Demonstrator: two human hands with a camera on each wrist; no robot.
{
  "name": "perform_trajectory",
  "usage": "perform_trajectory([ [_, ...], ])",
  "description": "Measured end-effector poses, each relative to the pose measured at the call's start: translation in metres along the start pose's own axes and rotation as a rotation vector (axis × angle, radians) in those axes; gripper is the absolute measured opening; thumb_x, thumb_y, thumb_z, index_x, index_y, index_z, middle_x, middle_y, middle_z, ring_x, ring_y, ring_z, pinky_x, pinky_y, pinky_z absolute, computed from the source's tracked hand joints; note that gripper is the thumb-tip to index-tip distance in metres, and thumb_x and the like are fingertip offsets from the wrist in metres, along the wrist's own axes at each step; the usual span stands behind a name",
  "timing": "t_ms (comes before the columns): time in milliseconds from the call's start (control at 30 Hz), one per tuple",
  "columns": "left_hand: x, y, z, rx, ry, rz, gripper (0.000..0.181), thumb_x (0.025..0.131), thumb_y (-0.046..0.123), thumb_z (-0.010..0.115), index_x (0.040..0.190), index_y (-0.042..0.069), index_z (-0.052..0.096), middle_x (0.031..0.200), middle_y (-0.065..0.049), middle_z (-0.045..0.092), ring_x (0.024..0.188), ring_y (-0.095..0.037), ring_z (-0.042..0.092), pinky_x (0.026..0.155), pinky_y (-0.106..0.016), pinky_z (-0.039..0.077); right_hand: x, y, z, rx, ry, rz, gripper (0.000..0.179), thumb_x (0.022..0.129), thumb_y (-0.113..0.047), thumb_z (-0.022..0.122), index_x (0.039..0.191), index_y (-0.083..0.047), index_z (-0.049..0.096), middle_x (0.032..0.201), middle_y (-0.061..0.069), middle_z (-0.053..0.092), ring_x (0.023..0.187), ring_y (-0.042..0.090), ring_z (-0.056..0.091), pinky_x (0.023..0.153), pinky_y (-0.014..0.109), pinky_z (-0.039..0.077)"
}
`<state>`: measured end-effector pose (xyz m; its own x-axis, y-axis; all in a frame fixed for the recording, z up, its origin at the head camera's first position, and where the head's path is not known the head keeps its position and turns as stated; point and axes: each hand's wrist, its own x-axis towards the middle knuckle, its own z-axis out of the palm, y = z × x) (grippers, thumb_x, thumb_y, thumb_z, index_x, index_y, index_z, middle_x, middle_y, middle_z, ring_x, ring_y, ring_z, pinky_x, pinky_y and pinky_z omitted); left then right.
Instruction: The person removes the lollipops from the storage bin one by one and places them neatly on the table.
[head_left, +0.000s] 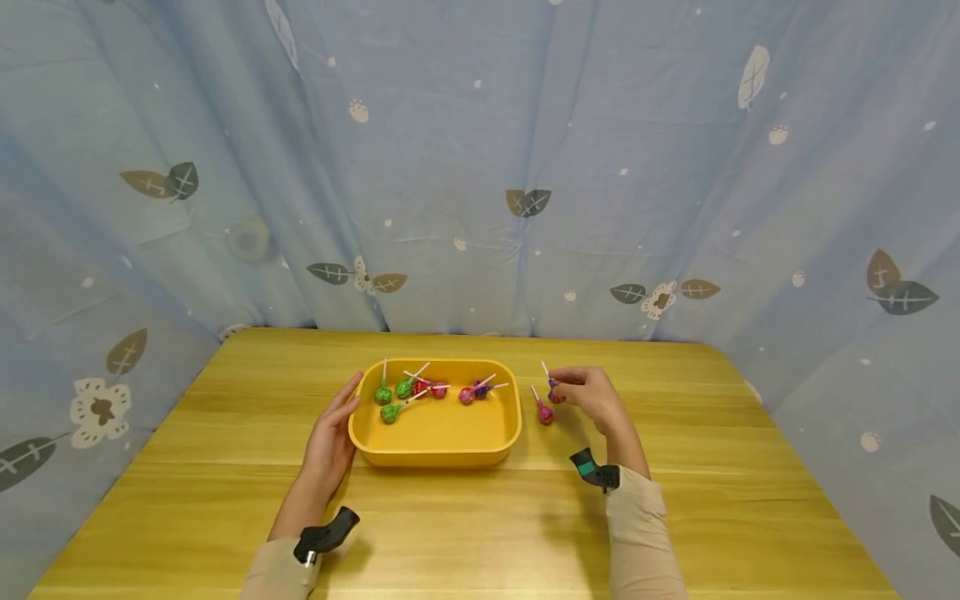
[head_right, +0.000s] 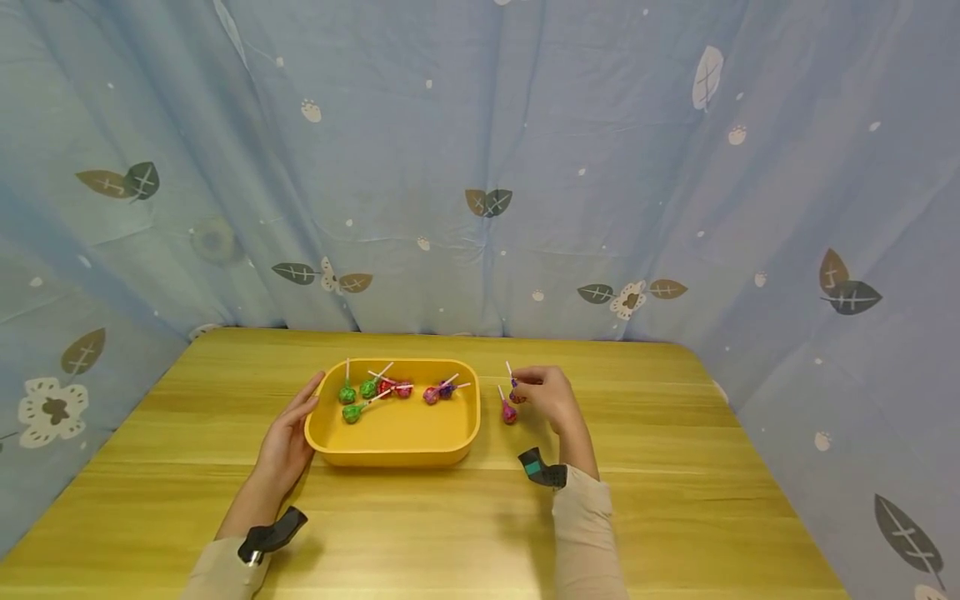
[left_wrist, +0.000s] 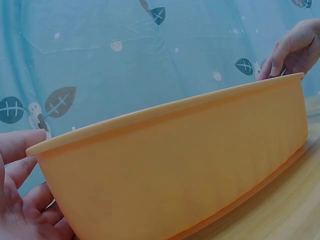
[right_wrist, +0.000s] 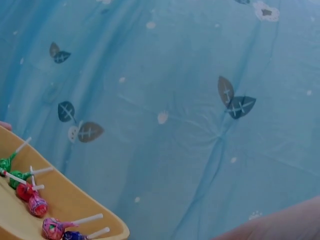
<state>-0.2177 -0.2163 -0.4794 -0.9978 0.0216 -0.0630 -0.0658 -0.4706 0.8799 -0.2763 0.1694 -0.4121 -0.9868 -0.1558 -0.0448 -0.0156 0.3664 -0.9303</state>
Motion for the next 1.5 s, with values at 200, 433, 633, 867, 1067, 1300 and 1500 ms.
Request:
perform_trajectory([
  [200, -0.001, 0.0, 0.0, -0.001, 0.006, 0.006, 0.053, 0.105, 0.021, 0.041, 0.155, 0.018, 0.023, 0.161, 0.001, 0.007, 0.145, -0.017, 0.011, 0.115, -0.038, 0.016, 0.004, 0.009, 0.003, -0.02, 0.02, 0.012, 0.032, 0.088, 0.004, 0.057, 0.118, 0.015, 0.061, 0.099, 0.025, 0.068, 0.08, 0.022, 0.065, 0.083, 0.047, 0.052],
  [433, -0.002, 0.0, -0.001, -0.022, 0.0, 0.013, 0.053, 0.105, 0.02, 0.041, 0.156, 0.017, 0.023, 0.161, 0.001, 0.007, 0.145, -0.018, 0.011, 0.115, -0.038, 0.016, 0.011, 0.017, 0.007, -0.047, 0.054, 0.09, 0.031, 0.089, 0.005, 0.057, 0.118, 0.012, 0.063, 0.106, 0.027, 0.066, 0.086, 0.027, 0.065, 0.083, 0.046, 0.052],
  [633, -0.002, -0.001, -0.002, -0.012, -0.012, 0.014, 0.053, 0.106, 0.021, 0.04, 0.156, 0.018, 0.023, 0.162, 0.001, 0.006, 0.145, -0.017, 0.011, 0.115, -0.038, 0.016, 0.012, 0.022, 0.009, -0.119, 0.072, 0.128, 0.028, 0.09, 0.001, 0.059, 0.117, 0.008, 0.065, 0.106, 0.022, 0.066, 0.088, 0.026, 0.062, 0.082, 0.042, 0.052],
  [867, -0.001, -0.003, -0.002, -0.024, 0.003, 0.008, 0.054, 0.105, 0.021, 0.043, 0.155, 0.018, 0.024, 0.161, 0.002, 0.008, 0.145, -0.016, 0.012, 0.115, -0.037, 0.017, 0.013, 0.027, 0.009, -0.177, 0.06, 0.139, 0.026, 0.092, -0.001, 0.059, 0.116, 0.008, 0.066, 0.105, 0.02, 0.066, 0.083, 0.024, 0.061, 0.077, 0.039, 0.053],
  [1067, -0.001, -0.002, -0.002, -0.016, 0.003, 0.009, 0.054, 0.105, 0.021, 0.043, 0.155, 0.018, 0.025, 0.161, 0.002, 0.009, 0.145, -0.016, 0.012, 0.115, -0.037, 0.017, 0.013, 0.03, 0.009, -0.216, 0.058, 0.131, 0.026, 0.092, -0.002, 0.059, 0.114, 0.008, 0.067, 0.107, 0.022, 0.066, 0.084, 0.024, 0.063, 0.075, 0.038, 0.054],
  [1300, -0.002, -0.001, -0.001, -0.021, 0.011, 0.004, 0.054, 0.104, 0.02, 0.044, 0.155, 0.017, 0.025, 0.161, 0.002, 0.009, 0.145, -0.015, 0.012, 0.115, -0.037, 0.017, 0.013, 0.031, 0.012, -0.27, 0.055, 0.131, 0.025, 0.092, -0.003, 0.06, 0.114, 0.008, 0.067, 0.104, 0.021, 0.067, 0.083, 0.024, 0.063, 0.073, 0.036, 0.052],
  [1500, -0.001, 0.0, -0.001, -0.02, 0.003, 0.01, 0.055, 0.104, 0.02, 0.043, 0.155, 0.016, 0.024, 0.161, 0.001, 0.008, 0.145, -0.017, 0.012, 0.115, -0.038, 0.016, 0.014, 0.033, 0.013, -0.282, 0.066, 0.141, 0.027, 0.09, -0.004, 0.062, 0.114, 0.008, 0.067, 0.1, 0.018, 0.068, 0.081, 0.023, 0.063, 0.071, 0.035, 0.052],
])
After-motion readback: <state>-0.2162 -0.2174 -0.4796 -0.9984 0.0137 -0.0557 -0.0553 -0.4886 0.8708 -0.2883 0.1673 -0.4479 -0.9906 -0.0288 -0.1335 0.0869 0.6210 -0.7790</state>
